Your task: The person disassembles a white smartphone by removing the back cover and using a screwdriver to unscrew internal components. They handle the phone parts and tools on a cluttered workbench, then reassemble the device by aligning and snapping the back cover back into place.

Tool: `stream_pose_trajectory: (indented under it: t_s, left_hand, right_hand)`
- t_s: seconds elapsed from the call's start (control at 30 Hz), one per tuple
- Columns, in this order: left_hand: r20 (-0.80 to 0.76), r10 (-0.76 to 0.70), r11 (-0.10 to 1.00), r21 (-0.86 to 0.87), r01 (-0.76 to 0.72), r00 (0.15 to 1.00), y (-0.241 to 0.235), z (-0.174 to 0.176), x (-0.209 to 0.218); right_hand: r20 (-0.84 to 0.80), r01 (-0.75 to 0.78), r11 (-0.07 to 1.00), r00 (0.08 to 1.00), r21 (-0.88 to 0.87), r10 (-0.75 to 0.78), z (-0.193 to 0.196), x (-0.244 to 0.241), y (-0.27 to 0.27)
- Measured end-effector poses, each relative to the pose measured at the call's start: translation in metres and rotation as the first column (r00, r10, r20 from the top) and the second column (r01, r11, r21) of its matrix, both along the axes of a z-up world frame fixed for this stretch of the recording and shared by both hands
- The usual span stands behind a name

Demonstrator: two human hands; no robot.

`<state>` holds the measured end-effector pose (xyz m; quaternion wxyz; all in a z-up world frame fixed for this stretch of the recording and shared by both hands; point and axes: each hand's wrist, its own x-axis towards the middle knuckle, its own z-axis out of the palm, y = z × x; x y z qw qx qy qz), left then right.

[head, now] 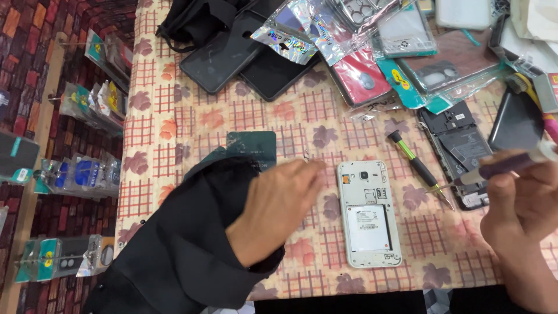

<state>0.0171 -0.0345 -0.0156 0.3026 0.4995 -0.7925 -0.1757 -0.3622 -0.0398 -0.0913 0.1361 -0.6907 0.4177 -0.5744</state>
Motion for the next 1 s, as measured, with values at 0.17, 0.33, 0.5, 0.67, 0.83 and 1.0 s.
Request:
stream_pose_trajectory:
  t_s: [0.17, 0.33, 0.5, 0.67, 0.83, 1.0]
  left_hand:
    - [0.169, 0.070, 0.993, -0.108, -0.052, 0.983, -0.026, -0.011, 0.016]
    - [0.206, -0.024, 0.996, -0.081, 0.042, 0.978, -0.026, -0.013, 0.016]
    - [0.248, 0.016, 0.993, -0.119, 0.014, 0.969, -0.022, -0.014, 0.011]
    - [0.311, 0.013, 0.972, -0.228, 0.061, 0.950, -0.027, -0.016, 0.010]
    - [0.213, -0.022, 0.975, -0.212, 0.068, 0.977, -0.028, -0.018, 0.005]
    - [0.127, -0.184, 0.960, -0.188, 0.206, 0.975, -0.043, -0.013, -0.018]
  right_hand:
    - [-0.072, 0.056, 0.993, 0.995, -0.104, -0.064, -0.028, -0.018, 0.006]
    - [-0.166, 0.042, 0.989, 0.984, -0.141, -0.066, -0.029, -0.016, 0.017]
    - [-0.257, 0.008, 0.988, 0.965, -0.157, -0.049, -0.017, -0.008, 0.019]
    - [-0.291, -0.031, 0.980, 0.956, -0.195, -0.028, -0.001, 0.005, 0.015]
    - [-0.249, -0.104, 0.988, 0.966, -0.111, 0.074, 0.010, 0.014, 0.015]
    - [-0.199, -0.156, 0.983, 0.971, -0.098, 0.134, 0.022, 0.027, 0.011]
